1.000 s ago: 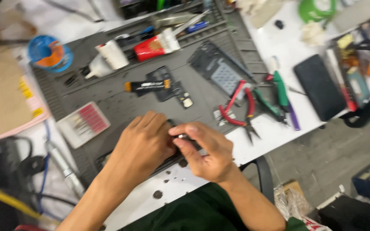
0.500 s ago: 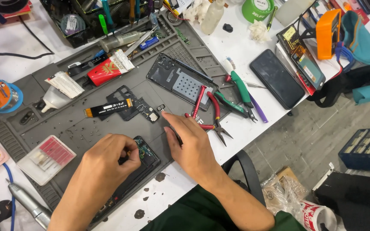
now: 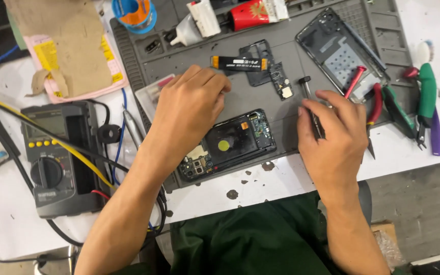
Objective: Disassembling a smartphone by removing internal screws and prying out circuit board components.
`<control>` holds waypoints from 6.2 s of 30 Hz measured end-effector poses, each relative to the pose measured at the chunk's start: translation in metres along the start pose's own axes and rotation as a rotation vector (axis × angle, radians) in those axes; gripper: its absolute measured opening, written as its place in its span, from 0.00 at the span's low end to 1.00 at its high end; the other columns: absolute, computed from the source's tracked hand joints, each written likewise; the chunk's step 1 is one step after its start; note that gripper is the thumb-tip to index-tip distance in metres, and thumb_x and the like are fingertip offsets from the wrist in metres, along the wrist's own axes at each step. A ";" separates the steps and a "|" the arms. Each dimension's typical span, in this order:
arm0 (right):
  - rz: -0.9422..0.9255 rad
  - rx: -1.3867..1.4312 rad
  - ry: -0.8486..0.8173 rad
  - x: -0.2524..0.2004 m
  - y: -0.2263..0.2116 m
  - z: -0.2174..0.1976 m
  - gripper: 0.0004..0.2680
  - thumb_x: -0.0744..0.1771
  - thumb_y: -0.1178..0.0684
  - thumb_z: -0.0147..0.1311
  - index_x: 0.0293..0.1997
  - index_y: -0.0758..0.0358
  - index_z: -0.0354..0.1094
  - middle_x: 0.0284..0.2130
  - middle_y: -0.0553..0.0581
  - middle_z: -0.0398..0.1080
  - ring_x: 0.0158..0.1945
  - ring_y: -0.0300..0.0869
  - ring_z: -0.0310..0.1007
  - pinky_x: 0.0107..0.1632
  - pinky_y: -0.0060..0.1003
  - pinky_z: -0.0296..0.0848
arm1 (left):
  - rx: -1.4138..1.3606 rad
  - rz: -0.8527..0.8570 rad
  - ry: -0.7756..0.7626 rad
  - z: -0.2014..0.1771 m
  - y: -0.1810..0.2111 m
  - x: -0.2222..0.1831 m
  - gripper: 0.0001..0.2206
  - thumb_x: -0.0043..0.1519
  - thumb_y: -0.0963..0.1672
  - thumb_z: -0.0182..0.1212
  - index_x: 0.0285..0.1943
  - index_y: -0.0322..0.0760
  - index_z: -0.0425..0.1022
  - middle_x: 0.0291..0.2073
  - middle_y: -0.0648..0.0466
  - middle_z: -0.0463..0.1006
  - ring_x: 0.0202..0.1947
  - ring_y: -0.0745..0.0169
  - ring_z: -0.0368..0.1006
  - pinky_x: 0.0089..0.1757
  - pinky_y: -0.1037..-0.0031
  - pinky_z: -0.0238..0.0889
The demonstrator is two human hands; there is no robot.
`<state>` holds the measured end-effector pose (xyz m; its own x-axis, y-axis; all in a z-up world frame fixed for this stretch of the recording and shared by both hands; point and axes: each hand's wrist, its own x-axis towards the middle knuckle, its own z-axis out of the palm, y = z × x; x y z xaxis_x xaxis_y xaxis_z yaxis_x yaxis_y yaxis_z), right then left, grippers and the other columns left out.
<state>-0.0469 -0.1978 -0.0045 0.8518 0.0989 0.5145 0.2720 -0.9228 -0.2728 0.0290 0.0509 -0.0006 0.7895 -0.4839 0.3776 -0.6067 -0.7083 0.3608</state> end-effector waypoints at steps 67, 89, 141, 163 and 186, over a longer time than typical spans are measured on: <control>0.671 0.179 -0.757 0.062 -0.058 -0.006 0.12 0.63 0.48 0.66 0.48 0.55 0.73 0.28 0.46 0.71 0.30 0.35 0.68 0.41 0.32 0.69 | -0.249 -0.113 -0.321 0.014 0.020 -0.014 0.05 0.65 0.39 0.57 0.35 0.34 0.73 0.33 0.49 0.70 0.37 0.45 0.70 0.28 0.56 0.66; 0.443 -0.148 -1.019 0.094 -0.077 -0.005 0.16 0.61 0.43 0.62 0.48 0.58 0.73 0.27 0.48 0.79 0.43 0.48 0.77 0.48 0.43 0.69 | -0.198 -0.155 -0.316 0.028 0.022 -0.016 0.07 0.58 0.33 0.57 0.37 0.36 0.75 0.34 0.50 0.71 0.37 0.49 0.70 0.25 0.58 0.69; -0.457 -0.007 -0.114 -0.010 -0.034 0.002 0.03 0.70 0.68 0.65 0.41 0.74 0.75 0.32 0.59 0.77 0.31 0.46 0.75 0.36 0.36 0.74 | -0.084 -0.033 -0.189 0.029 0.026 -0.021 0.07 0.58 0.43 0.70 0.37 0.36 0.76 0.36 0.51 0.73 0.38 0.53 0.70 0.27 0.64 0.71; -0.316 0.032 -0.061 -0.016 -0.034 0.008 0.04 0.68 0.70 0.64 0.43 0.73 0.76 0.33 0.60 0.77 0.32 0.48 0.74 0.38 0.38 0.74 | -0.309 -0.137 -0.234 0.027 0.018 -0.010 0.09 0.61 0.46 0.69 0.43 0.38 0.79 0.36 0.55 0.77 0.43 0.50 0.73 0.29 0.56 0.69; -0.238 0.139 -0.013 0.003 -0.031 0.013 0.02 0.69 0.69 0.65 0.41 0.76 0.76 0.37 0.65 0.78 0.38 0.51 0.78 0.41 0.40 0.76 | -0.290 -0.149 -0.235 0.023 0.023 -0.008 0.06 0.66 0.43 0.57 0.39 0.37 0.77 0.34 0.54 0.73 0.41 0.51 0.70 0.24 0.56 0.67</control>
<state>-0.0473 -0.1646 -0.0050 0.7619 0.3120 0.5676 0.5231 -0.8132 -0.2552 0.0112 0.0267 -0.0153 0.8502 -0.5149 0.1094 -0.4582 -0.6216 0.6353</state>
